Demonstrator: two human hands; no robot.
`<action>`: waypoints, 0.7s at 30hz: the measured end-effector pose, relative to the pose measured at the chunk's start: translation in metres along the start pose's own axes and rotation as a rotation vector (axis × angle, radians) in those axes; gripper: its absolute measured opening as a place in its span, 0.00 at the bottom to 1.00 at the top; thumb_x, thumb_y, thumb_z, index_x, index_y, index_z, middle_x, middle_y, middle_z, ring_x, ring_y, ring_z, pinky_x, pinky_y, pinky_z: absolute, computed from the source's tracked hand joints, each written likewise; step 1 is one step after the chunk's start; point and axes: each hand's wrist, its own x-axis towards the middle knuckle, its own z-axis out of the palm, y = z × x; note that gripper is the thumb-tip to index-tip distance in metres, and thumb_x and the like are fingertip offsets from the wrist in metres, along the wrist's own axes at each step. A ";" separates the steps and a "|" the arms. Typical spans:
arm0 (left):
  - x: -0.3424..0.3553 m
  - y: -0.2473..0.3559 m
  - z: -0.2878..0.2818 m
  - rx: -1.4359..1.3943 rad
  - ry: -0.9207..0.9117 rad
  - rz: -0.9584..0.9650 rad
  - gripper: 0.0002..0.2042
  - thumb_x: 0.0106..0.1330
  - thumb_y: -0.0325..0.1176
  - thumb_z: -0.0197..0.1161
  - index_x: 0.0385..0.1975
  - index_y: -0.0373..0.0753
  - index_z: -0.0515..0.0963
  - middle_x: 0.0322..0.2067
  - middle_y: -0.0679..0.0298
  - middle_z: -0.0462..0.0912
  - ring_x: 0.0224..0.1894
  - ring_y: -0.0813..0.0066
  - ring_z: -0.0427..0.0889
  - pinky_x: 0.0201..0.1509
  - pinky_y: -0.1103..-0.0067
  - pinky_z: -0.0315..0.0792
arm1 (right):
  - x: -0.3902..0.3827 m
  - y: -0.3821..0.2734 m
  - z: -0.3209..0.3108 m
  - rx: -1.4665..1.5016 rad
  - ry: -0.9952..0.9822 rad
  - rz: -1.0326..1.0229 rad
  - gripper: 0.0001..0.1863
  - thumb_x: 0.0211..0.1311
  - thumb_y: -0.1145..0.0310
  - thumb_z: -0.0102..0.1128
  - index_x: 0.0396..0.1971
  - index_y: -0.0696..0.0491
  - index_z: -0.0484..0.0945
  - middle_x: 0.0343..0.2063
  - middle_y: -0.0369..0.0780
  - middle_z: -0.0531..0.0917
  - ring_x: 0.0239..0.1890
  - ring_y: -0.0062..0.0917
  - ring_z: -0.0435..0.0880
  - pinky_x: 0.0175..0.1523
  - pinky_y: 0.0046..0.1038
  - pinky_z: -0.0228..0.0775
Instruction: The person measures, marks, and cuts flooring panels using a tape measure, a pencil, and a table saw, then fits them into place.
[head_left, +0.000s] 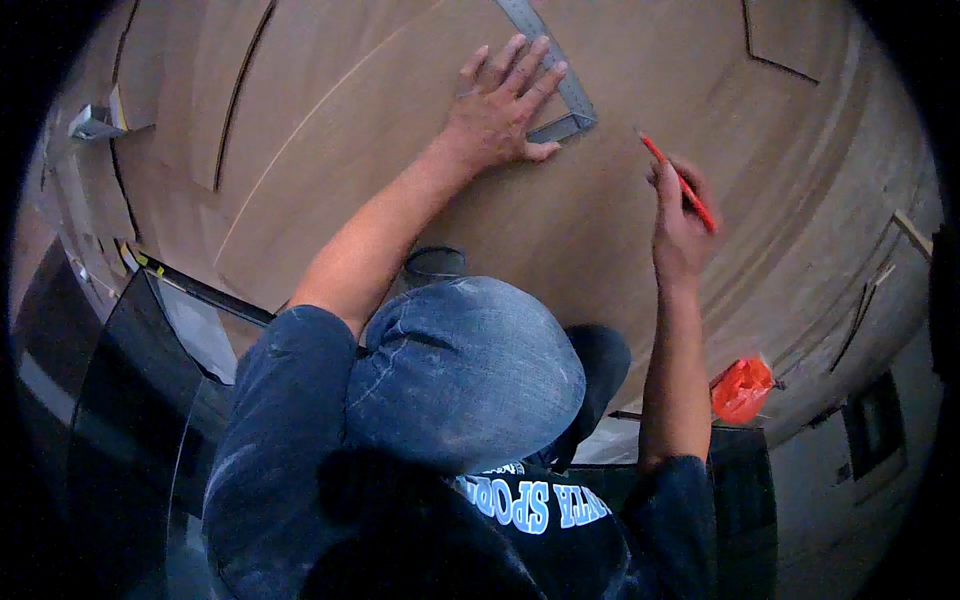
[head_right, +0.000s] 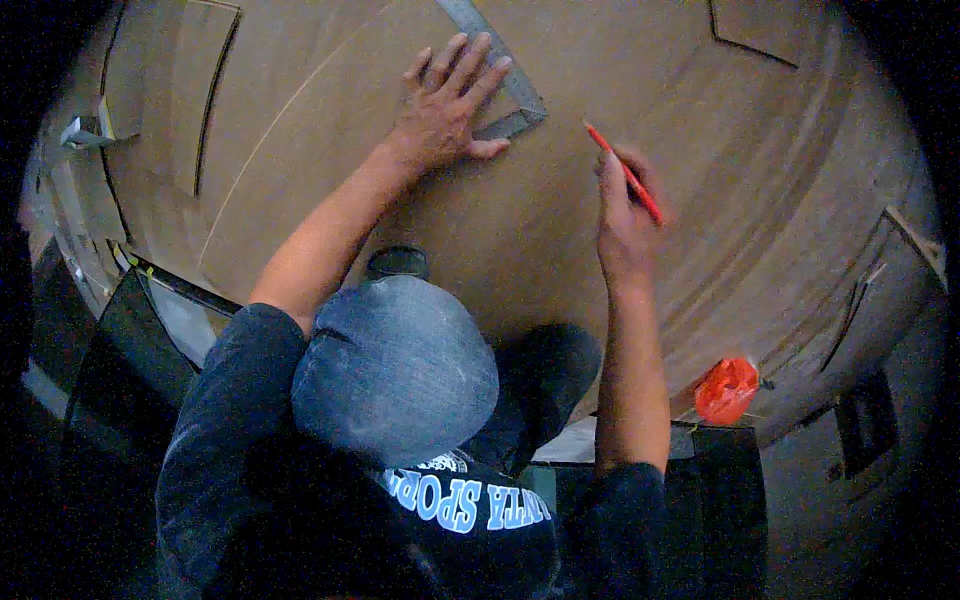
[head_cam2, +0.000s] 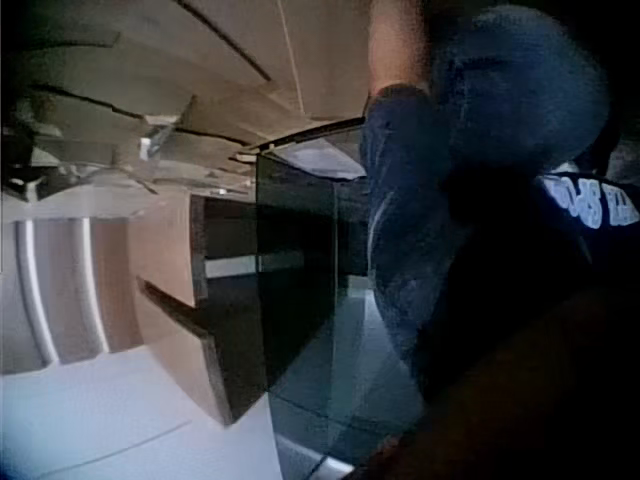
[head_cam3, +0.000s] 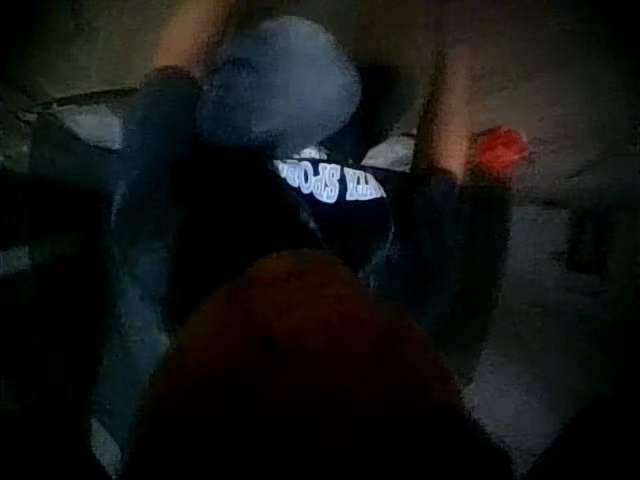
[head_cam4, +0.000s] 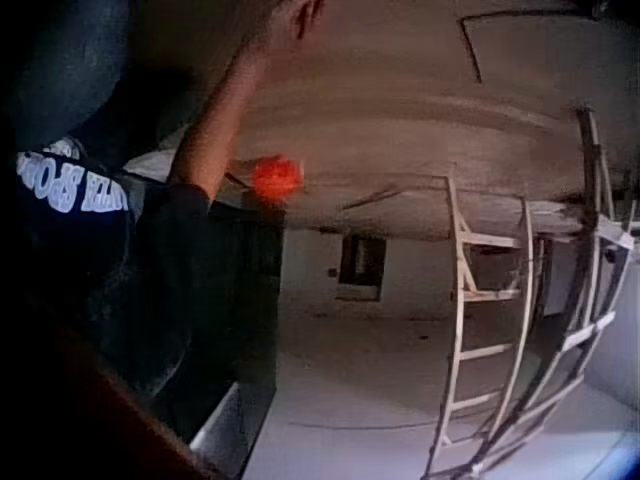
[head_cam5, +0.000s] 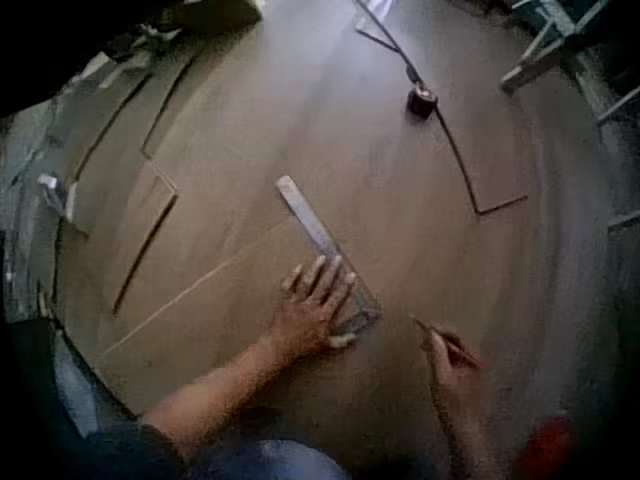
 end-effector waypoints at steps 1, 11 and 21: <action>-0.003 0.003 -0.002 0.000 -0.001 0.004 0.49 0.48 0.73 0.67 0.71 0.54 0.68 0.76 0.62 0.58 0.78 0.59 0.51 0.78 0.54 0.36 | 0.003 0.002 0.010 0.025 0.000 -0.031 0.14 0.74 0.67 0.60 0.50 0.61 0.80 0.41 0.44 0.87 0.42 0.27 0.87 0.52 0.29 0.79; 0.005 -0.001 0.006 0.002 0.036 0.049 0.52 0.47 0.73 0.67 0.72 0.49 0.67 0.76 0.58 0.58 0.80 0.57 0.49 0.79 0.51 0.35 | 0.033 0.033 0.100 -0.505 0.017 -0.251 0.21 0.66 0.62 0.67 0.52 0.56 0.75 0.46 0.51 0.81 0.50 0.47 0.80 0.55 0.44 0.72; -0.066 -0.101 -0.052 -0.018 0.026 -0.267 0.39 0.57 0.55 0.73 0.67 0.44 0.69 0.65 0.57 0.69 0.68 0.54 0.66 0.71 0.54 0.60 | 0.057 0.132 -0.025 -0.624 0.066 0.055 0.23 0.63 0.62 0.68 0.54 0.58 0.75 0.46 0.53 0.82 0.51 0.50 0.80 0.54 0.46 0.73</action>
